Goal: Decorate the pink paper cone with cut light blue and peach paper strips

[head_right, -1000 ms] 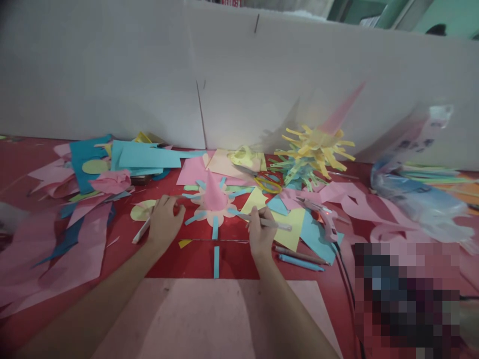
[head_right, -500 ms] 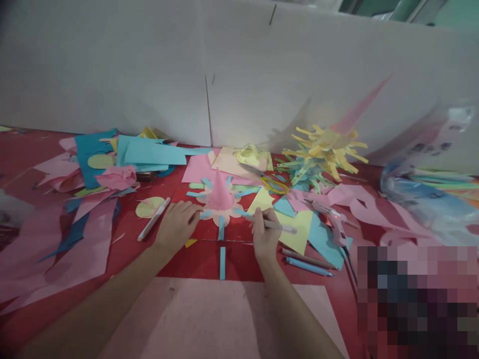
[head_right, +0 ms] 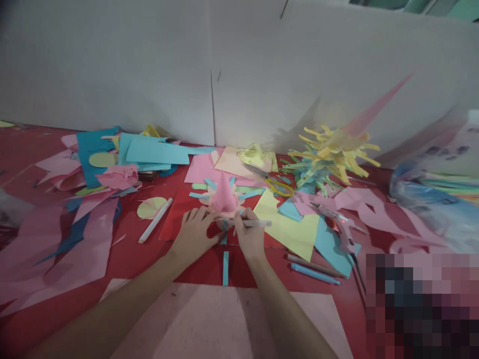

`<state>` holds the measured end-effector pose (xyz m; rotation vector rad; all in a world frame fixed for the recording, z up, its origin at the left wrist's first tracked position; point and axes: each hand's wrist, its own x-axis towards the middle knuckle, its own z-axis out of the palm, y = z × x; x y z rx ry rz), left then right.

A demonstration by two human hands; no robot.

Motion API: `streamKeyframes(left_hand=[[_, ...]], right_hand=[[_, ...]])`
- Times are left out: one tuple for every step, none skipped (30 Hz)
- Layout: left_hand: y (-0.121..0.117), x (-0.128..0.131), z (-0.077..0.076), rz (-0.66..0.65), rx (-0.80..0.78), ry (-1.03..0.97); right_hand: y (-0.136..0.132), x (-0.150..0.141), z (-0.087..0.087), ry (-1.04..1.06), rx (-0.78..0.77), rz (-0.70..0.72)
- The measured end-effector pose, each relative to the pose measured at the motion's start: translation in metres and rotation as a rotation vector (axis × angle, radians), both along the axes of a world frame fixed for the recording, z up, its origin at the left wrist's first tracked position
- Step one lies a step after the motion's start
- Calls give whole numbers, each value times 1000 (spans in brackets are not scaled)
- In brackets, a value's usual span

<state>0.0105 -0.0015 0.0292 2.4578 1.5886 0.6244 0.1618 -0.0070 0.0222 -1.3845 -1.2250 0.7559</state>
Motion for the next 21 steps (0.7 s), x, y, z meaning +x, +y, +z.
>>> streamKeyframes(left_hand=[[0,0,-1,2,-3,2],[0,0,-1,3,-6,5],[0,0,-2,3,-9,8],[1,0,-2,4,-12,12],[1,0,-2,5,-14,15],[1,0,-2,5,-15,17],[1,0,-2,7,-15,17],[1,0,-1,7,-16,17],[1,1,-1,9,-18,16],[1,1,0,10,-21,13],[1,1,1,11,-26,9],[1,0,1,9,-33,7],[1,0,2,4,-41,5],[1,-1,2,-1,-48,4],[1,-2,2,-7,-56,3],[1,-2,2,-12,-64,3],[2,-3,2,-15,-70,5],[2,-4,2,-15,-74,5],[2,-4,2,-16,-78,4],[2,-5,2,-17,-81,4],[2,-5,2,-20,-83,3]], right_hand=[[0,0,0,-10,-8,7],[0,0,0,-9,-13,17],[0,0,0,-2,-13,25],[0,0,0,6,-12,32],[0,-1,0,9,-11,39],[0,-1,0,1,-11,43],[0,-1,1,-15,-10,37],[0,-1,1,-37,-9,22],[-1,-1,2,-57,-8,6],[-1,-1,2,-65,-7,-4],[-2,-1,2,-61,-8,-9],[-3,-1,2,-46,-8,-9],[-3,-1,2,-28,-7,-4],[-4,0,1,-12,-7,5],[-5,0,1,-4,-5,9],[-5,1,0,-8,-3,11],[-5,1,-1,-19,-3,16],[-6,2,-1,-28,-10,30],[-6,2,-2,-24,-17,43],[-5,2,-2,-10,-23,53],[-5,2,-1,3,-27,61]])
